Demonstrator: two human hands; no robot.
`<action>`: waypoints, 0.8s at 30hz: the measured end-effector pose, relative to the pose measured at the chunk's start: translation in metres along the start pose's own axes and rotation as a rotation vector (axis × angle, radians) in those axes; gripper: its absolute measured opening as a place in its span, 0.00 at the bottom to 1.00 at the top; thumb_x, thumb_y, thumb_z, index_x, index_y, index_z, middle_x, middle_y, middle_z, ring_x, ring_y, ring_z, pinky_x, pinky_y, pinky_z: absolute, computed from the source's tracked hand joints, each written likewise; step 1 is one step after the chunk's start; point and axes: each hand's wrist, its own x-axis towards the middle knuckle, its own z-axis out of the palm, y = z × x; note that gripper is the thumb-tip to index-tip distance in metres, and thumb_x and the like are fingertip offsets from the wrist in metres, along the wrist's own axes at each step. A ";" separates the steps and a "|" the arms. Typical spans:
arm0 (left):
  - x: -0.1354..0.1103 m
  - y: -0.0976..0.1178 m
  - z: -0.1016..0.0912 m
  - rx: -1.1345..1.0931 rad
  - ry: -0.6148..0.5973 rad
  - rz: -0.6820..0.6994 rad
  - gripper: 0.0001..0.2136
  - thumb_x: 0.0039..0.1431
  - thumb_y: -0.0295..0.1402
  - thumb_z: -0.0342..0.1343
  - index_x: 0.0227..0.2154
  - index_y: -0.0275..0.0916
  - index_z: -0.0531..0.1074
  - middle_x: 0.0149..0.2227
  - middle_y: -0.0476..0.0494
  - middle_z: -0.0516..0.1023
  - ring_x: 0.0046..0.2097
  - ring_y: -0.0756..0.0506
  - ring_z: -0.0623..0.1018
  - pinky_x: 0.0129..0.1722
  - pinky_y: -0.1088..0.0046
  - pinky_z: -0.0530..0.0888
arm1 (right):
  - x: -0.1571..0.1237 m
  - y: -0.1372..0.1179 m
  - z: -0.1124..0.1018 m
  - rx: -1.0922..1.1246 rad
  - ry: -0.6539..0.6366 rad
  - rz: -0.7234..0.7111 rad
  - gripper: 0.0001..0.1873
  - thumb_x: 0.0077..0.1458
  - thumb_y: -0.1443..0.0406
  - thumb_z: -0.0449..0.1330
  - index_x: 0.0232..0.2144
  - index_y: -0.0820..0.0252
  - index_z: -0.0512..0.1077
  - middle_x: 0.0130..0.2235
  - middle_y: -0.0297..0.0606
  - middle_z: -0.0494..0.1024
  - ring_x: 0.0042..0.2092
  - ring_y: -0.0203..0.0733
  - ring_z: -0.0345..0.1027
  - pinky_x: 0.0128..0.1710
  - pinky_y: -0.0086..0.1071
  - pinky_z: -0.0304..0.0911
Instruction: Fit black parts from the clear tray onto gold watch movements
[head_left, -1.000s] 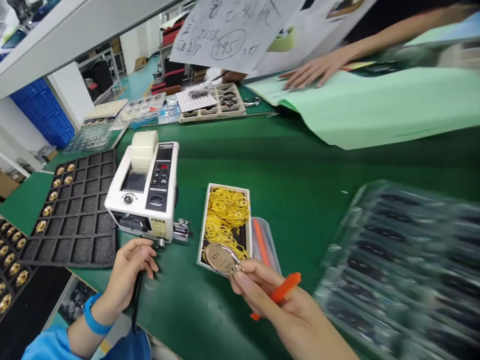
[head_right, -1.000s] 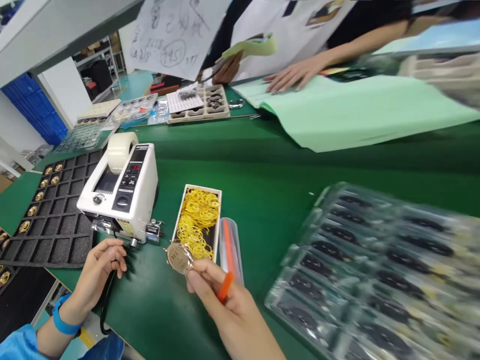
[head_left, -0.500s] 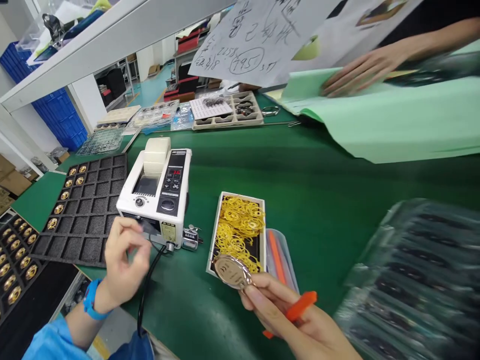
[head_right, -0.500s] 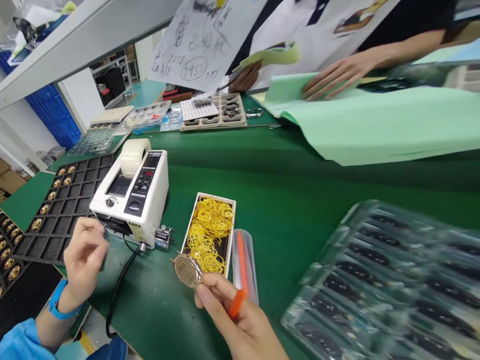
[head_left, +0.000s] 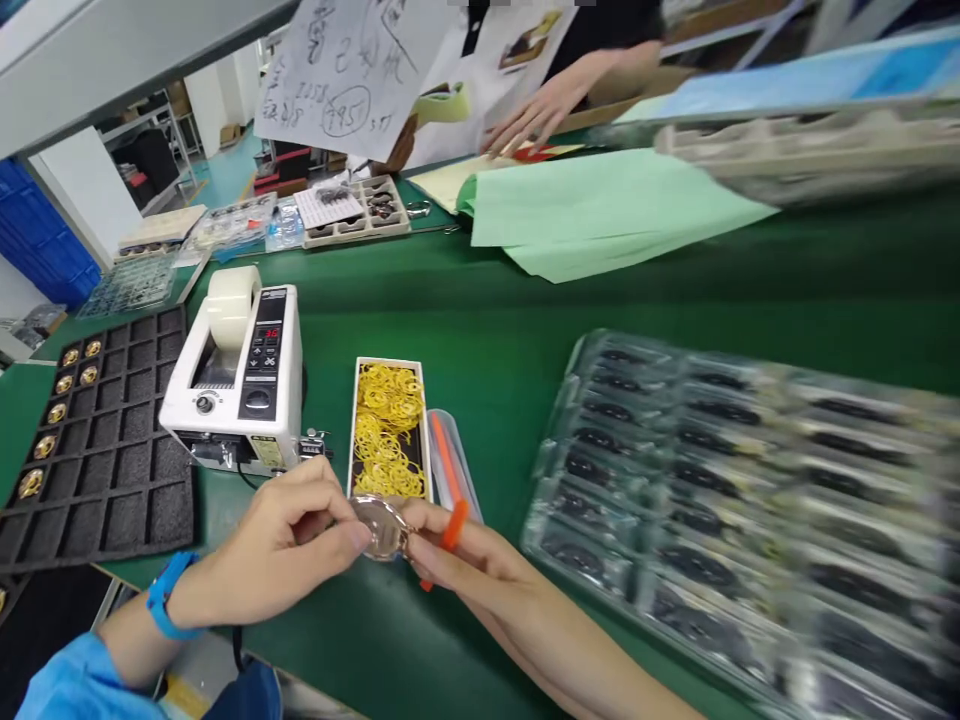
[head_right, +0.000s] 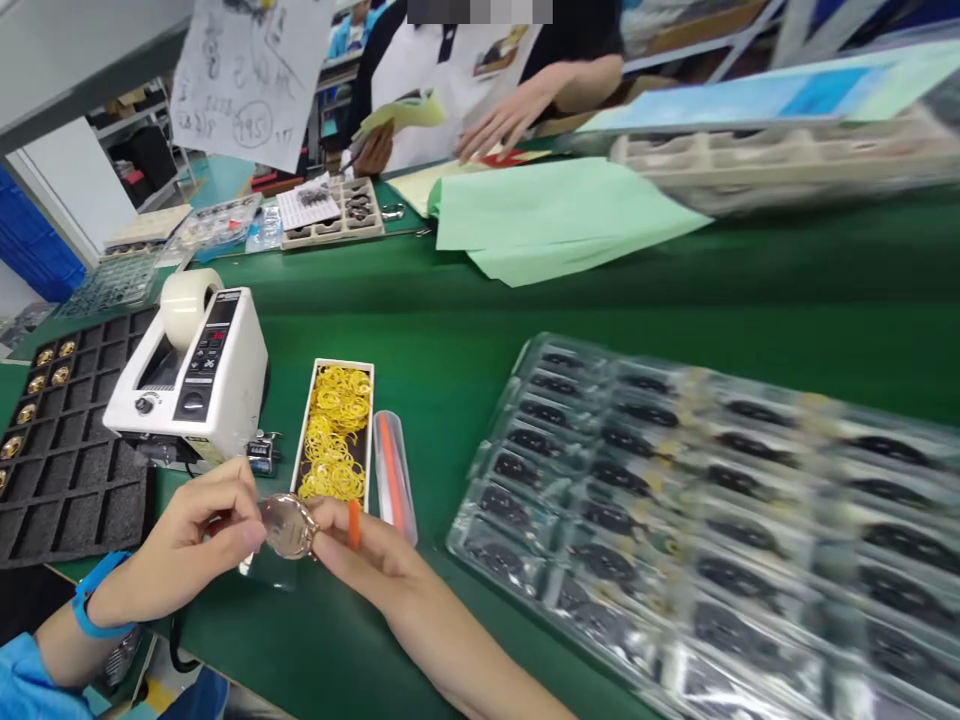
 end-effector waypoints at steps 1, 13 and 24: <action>0.003 -0.003 0.002 -0.013 0.004 -0.014 0.13 0.62 0.32 0.53 0.20 0.37 0.65 0.26 0.52 0.59 0.29 0.51 0.62 0.29 0.74 0.59 | 0.001 0.001 -0.001 -0.007 -0.013 -0.002 0.18 0.50 0.47 0.64 0.27 0.55 0.72 0.29 0.33 0.67 0.37 0.42 0.63 0.43 0.34 0.61; 0.006 -0.018 -0.001 -0.185 -0.068 -0.132 0.15 0.61 0.40 0.55 0.22 0.37 0.69 0.34 0.46 0.65 0.36 0.48 0.68 0.34 0.72 0.65 | 0.002 0.006 -0.005 -0.093 -0.051 0.038 0.24 0.50 0.42 0.60 0.27 0.57 0.68 0.28 0.31 0.61 0.31 0.38 0.53 0.33 0.32 0.52; 0.007 -0.028 0.007 -0.509 -0.102 -0.257 0.18 0.56 0.45 0.59 0.22 0.35 0.69 0.29 0.46 0.69 0.28 0.51 0.74 0.27 0.76 0.71 | 0.005 0.003 -0.003 -0.176 -0.044 -0.043 0.24 0.55 0.44 0.56 0.25 0.57 0.68 0.24 0.29 0.60 0.27 0.36 0.48 0.29 0.31 0.49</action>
